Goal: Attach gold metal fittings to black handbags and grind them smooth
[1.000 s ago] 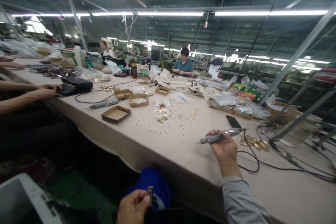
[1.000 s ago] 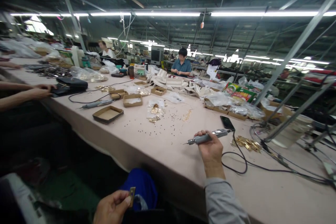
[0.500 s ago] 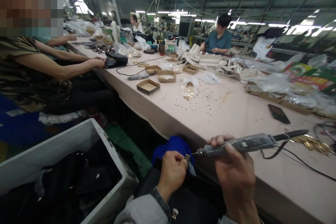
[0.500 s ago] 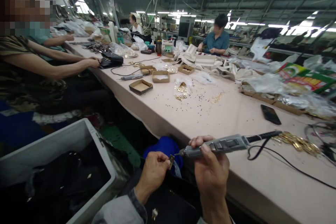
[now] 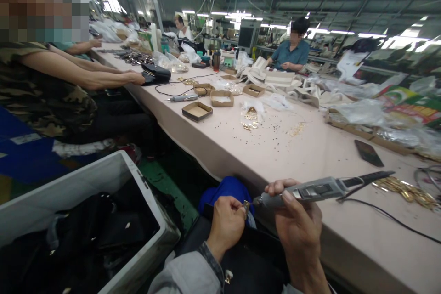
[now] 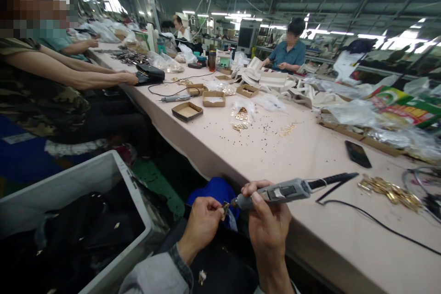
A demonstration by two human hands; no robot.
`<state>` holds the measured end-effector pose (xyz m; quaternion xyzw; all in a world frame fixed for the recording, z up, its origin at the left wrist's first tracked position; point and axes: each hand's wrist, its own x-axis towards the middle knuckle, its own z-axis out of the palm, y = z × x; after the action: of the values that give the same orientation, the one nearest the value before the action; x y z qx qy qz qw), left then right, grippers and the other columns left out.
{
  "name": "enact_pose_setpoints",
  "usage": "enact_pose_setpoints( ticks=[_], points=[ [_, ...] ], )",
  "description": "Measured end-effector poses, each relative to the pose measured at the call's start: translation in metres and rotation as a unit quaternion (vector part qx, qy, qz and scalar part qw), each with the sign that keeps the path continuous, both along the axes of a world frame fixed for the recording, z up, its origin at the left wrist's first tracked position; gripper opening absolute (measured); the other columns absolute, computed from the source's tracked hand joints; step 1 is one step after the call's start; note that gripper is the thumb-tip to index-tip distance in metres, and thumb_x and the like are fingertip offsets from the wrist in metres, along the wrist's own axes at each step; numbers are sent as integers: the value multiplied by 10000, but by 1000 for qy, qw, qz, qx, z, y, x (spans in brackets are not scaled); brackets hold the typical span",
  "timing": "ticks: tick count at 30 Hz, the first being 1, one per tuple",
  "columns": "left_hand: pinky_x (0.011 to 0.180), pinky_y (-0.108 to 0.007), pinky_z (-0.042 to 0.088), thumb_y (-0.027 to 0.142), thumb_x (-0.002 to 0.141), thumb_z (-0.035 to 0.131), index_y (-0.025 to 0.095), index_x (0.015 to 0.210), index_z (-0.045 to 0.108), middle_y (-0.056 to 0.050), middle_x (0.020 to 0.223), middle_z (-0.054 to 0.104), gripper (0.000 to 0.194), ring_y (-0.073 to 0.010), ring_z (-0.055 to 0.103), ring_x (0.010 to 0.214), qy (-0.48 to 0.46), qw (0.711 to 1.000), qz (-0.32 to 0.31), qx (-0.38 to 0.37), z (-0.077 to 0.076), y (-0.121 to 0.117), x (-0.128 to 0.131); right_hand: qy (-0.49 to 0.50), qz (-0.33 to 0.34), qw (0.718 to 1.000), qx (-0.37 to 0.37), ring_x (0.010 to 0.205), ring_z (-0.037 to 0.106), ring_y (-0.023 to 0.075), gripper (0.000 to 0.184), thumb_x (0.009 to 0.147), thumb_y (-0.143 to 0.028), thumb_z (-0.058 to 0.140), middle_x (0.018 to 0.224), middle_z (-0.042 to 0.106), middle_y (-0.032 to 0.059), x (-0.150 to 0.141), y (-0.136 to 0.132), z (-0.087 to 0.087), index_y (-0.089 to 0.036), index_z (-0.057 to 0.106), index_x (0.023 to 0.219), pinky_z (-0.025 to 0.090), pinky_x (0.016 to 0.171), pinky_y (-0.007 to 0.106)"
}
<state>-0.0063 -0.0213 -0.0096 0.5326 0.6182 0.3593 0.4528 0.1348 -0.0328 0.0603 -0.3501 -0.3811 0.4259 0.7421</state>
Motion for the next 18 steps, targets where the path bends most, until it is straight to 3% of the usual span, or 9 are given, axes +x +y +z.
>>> enact_pose_setpoints(
  ticks=[18],
  points=[
    [538, -266, 385, 139, 755, 615, 145, 656, 711, -56, 611, 702, 138, -174, 618, 571, -2, 1000, -3, -5, 5, -2, -1, -52, 6, 998, 16, 883, 605, 211, 126, 883, -219, 710, 910, 619, 40, -9, -2, -1, -223, 669, 1002, 480, 902, 438]
  ],
)
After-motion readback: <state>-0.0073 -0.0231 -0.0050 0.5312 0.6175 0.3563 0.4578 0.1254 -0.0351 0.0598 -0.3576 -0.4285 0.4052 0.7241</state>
